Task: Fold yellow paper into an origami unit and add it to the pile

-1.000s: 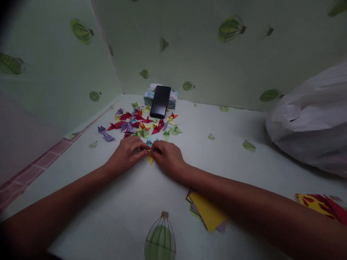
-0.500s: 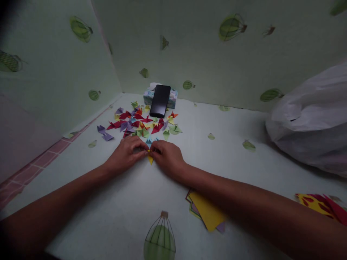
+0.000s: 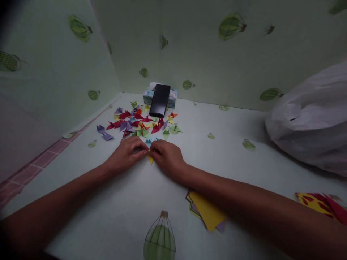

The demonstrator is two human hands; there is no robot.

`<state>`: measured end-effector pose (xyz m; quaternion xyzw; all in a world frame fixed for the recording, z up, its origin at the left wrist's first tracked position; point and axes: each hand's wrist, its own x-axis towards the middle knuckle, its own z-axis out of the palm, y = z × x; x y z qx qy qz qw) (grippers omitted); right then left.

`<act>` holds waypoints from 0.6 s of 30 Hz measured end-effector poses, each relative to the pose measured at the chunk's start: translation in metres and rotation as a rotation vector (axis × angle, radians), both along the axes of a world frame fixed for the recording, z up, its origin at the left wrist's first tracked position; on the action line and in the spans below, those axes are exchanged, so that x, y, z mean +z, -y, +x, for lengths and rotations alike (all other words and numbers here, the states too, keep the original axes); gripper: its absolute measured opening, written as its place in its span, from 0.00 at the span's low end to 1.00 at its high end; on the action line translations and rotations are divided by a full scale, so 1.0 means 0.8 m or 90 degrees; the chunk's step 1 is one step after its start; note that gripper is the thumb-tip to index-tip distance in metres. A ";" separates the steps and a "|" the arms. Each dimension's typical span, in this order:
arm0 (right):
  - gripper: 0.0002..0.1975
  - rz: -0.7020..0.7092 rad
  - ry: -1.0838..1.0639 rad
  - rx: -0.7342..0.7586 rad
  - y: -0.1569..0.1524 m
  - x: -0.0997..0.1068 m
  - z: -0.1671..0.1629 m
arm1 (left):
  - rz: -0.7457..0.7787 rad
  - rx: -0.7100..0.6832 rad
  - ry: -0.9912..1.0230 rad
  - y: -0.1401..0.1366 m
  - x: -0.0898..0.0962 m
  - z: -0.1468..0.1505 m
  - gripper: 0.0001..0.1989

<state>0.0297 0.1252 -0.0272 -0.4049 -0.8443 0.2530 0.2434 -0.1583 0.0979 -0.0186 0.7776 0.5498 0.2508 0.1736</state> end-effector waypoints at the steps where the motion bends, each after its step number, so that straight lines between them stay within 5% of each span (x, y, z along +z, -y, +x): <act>1: 0.05 0.001 0.000 0.002 0.000 0.000 0.000 | -0.004 -0.007 0.006 0.000 0.000 0.000 0.02; 18: 0.05 0.025 0.024 0.016 0.000 0.000 0.000 | -0.008 -0.020 0.022 -0.003 -0.002 0.000 0.02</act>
